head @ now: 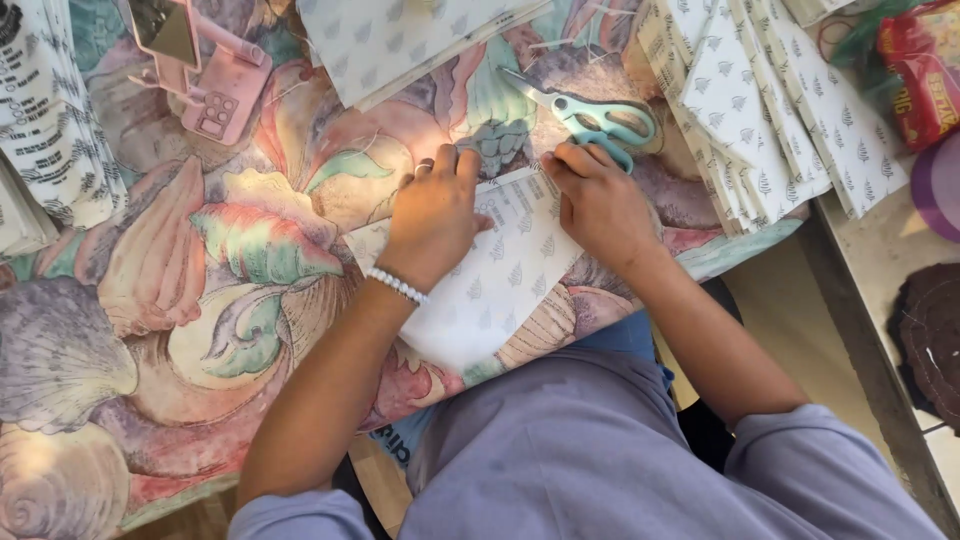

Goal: Folding printed paper sheets into specific shapes and trimming them with scissors at a workstation.

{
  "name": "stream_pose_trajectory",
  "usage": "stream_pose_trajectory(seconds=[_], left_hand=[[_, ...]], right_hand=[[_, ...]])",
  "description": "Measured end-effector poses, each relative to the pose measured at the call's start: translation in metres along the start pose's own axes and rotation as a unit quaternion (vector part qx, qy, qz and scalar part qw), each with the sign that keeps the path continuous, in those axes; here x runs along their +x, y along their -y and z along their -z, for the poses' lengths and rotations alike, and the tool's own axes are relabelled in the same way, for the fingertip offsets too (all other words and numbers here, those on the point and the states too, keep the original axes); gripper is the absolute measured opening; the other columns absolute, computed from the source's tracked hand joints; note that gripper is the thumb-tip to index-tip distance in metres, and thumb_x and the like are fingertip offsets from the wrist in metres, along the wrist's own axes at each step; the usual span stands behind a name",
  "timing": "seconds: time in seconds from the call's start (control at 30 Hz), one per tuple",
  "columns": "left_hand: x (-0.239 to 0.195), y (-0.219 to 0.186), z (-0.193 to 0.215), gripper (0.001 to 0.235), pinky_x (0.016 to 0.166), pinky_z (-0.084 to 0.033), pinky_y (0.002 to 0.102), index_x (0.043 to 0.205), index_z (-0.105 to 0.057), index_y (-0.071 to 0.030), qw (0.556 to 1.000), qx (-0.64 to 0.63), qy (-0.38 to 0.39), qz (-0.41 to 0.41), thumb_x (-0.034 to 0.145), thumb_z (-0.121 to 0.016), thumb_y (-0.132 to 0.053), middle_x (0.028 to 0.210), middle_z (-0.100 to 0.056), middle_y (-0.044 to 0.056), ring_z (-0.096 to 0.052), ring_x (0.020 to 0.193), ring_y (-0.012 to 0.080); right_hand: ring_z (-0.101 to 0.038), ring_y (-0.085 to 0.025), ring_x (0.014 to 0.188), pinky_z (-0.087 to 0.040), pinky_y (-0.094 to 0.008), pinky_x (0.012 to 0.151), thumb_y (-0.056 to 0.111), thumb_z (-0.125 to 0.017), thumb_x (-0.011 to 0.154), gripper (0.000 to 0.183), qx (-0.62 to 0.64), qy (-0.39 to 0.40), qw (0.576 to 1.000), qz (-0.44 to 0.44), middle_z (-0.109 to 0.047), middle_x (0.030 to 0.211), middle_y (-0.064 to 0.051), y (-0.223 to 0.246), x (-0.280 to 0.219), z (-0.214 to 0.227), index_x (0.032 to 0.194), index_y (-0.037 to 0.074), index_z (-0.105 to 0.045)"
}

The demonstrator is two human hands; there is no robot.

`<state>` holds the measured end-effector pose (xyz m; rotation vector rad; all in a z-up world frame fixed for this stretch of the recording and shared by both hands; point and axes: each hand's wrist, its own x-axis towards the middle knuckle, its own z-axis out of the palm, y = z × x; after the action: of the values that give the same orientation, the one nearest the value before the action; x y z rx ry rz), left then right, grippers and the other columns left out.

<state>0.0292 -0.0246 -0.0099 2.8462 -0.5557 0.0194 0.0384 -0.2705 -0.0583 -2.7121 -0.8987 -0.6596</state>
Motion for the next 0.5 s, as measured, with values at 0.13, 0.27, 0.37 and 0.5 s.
stream_pose_trajectory(seconds=[0.13, 0.27, 0.37, 0.5], left_hand=[[0.010, 0.016, -0.022, 0.054, 0.074, -0.055, 0.049, 0.101, -0.060, -0.014, 0.997, -0.024, 0.063, 0.024, 0.068, -0.094, -0.040, 0.087, -0.068, 0.008, -0.073, 0.083, 0.0386], [-0.008, 0.013, 0.006, 0.032, 0.080, -0.059, 0.049, 0.109, -0.069, -0.015, 0.988, -0.079, 0.121, 0.062, 0.084, -0.082, -0.029, 0.096, -0.073, 0.008, -0.075, 0.092, 0.0352], [-0.036, 0.011, 0.038, 0.021, 0.061, -0.048, 0.051, 0.097, -0.057, -0.013, 0.980, -0.172, -0.004, 0.100, 0.092, -0.071, -0.029, 0.088, -0.075, 0.005, -0.069, 0.078, 0.0381], [-0.079, 0.005, 0.064, 0.026, 0.050, -0.029, 0.025, 0.099, -0.052, -0.011, 0.900, -0.362, -0.215, 0.109, 0.103, -0.065, -0.033, 0.073, -0.043, -0.006, -0.033, 0.055, 0.0047]], right_hand=[[-0.065, -0.019, 0.103, -0.061, -0.031, 0.085, 0.009, -0.061, 0.091, 0.028, -0.045, 0.029, 0.999, -0.004, -0.061, 0.115, 0.004, 0.003, -0.002, -0.001, 0.113, 0.014, -0.077], [-0.066, -0.028, 0.115, -0.063, -0.039, 0.084, 0.004, -0.064, 0.084, 0.038, 0.040, -0.008, 0.999, -0.009, -0.063, 0.123, -0.001, 0.015, 0.016, 0.023, 0.120, 0.012, -0.076], [-0.050, -0.040, 0.143, -0.051, -0.056, 0.111, 0.024, -0.064, 0.111, 0.049, 0.252, -0.096, 0.956, -0.115, -0.049, 0.152, -0.020, 0.033, 0.029, 0.061, 0.152, 0.003, -0.047], [-0.030, -0.042, 0.159, -0.053, -0.064, 0.116, 0.051, -0.067, 0.099, 0.092, 0.479, 0.074, 0.866, -0.125, -0.014, 0.170, -0.007, 0.044, 0.049, 0.073, 0.165, 0.025, -0.008]])
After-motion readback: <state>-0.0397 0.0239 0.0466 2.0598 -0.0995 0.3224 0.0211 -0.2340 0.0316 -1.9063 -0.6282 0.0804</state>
